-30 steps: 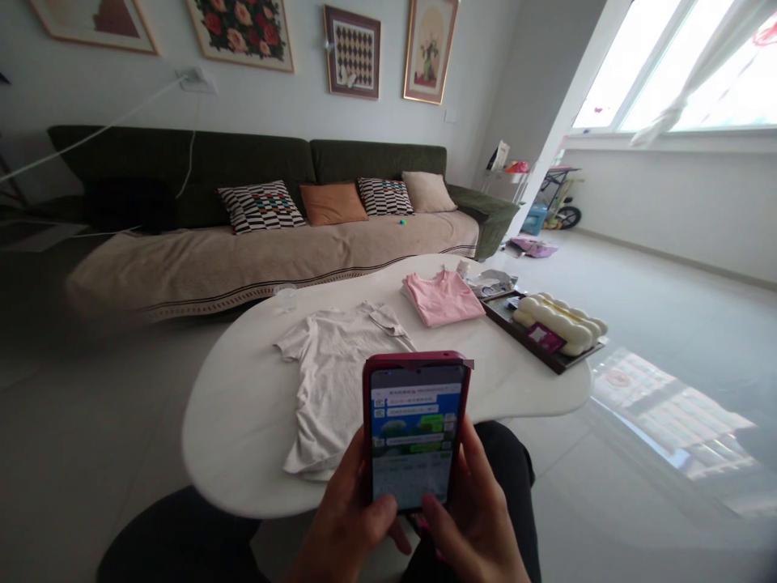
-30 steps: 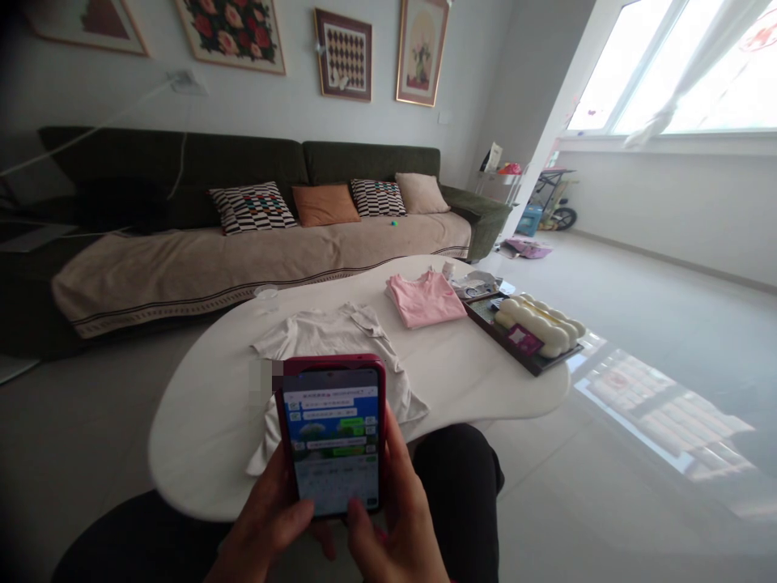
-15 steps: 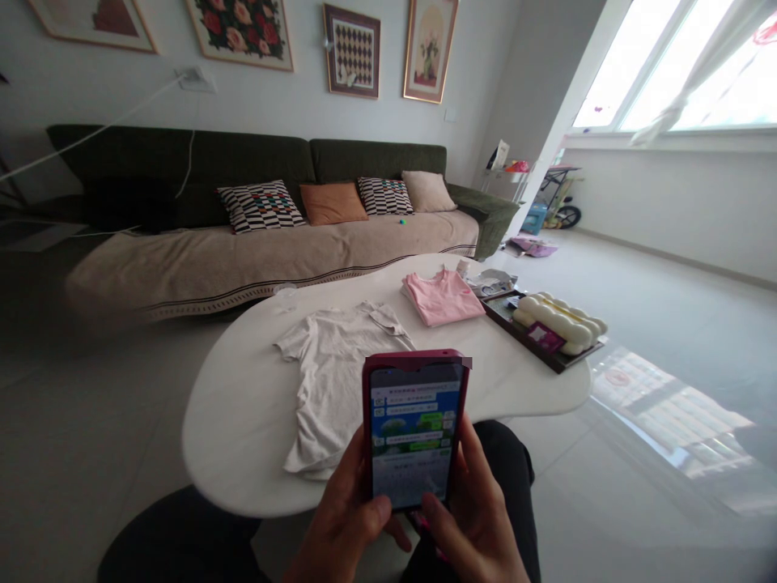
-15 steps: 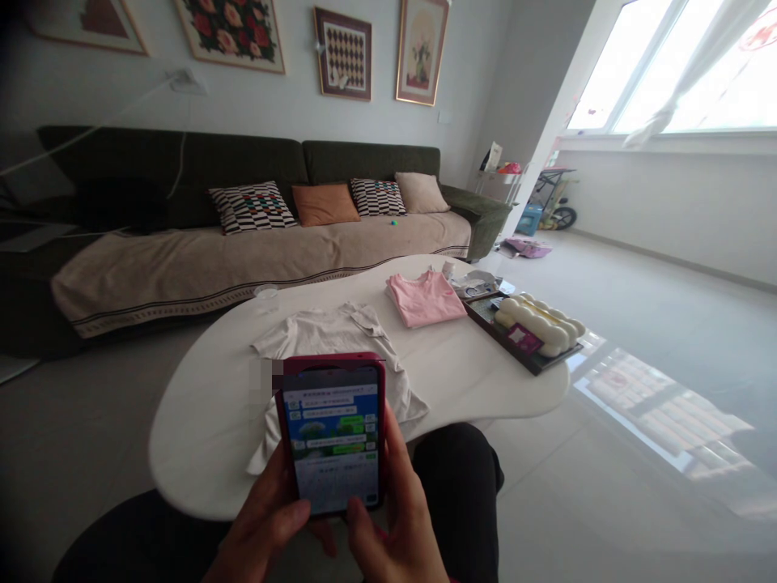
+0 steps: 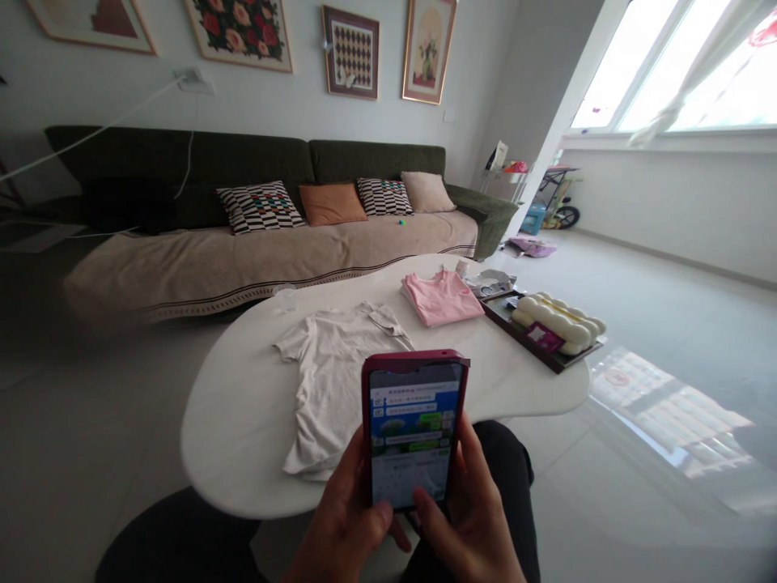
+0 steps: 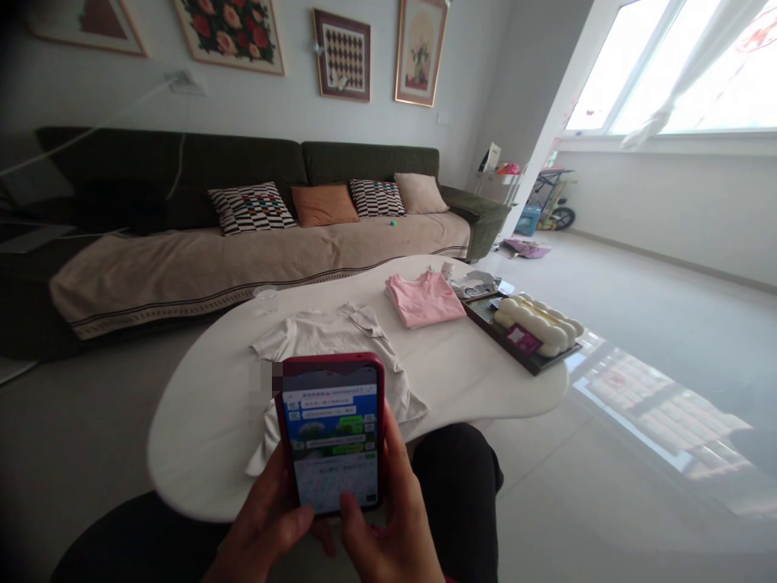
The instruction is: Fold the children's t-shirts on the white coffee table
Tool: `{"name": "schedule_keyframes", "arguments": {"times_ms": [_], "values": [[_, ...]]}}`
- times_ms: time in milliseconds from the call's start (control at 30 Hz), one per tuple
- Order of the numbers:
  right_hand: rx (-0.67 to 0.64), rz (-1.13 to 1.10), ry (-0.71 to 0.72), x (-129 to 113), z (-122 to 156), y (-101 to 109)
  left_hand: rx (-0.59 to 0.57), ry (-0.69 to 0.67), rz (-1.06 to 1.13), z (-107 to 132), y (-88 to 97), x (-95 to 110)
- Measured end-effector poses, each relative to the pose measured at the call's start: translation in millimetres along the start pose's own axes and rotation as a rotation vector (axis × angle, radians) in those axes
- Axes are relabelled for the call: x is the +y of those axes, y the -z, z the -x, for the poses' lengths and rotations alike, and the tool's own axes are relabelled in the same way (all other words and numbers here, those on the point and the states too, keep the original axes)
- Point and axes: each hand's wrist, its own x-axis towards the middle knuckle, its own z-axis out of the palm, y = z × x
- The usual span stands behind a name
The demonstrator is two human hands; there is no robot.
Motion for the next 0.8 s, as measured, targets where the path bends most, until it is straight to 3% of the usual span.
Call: {"name": "schedule_keyframes", "arguments": {"times_ms": [200, 467, 600, 800], "values": [[-0.007, -0.076, 0.017, -5.1, -1.2, -3.0, 0.126, 0.004, -0.072, 2.8, -2.9, -3.7], [-0.022, -0.059, -0.019, -6.4, 2.2, -1.9, 0.172, 0.089, -0.070, -5.6, -13.9, 11.5], [-0.044, -0.079, -0.028, -9.9, 3.8, -1.0, 0.197, 0.056, -0.171, -4.3, -17.0, 7.9], [-0.061, -0.149, -0.041, -13.2, 3.0, 0.3, 0.202, 0.045, -0.145, 1.0, -12.2, 0.4]]}}
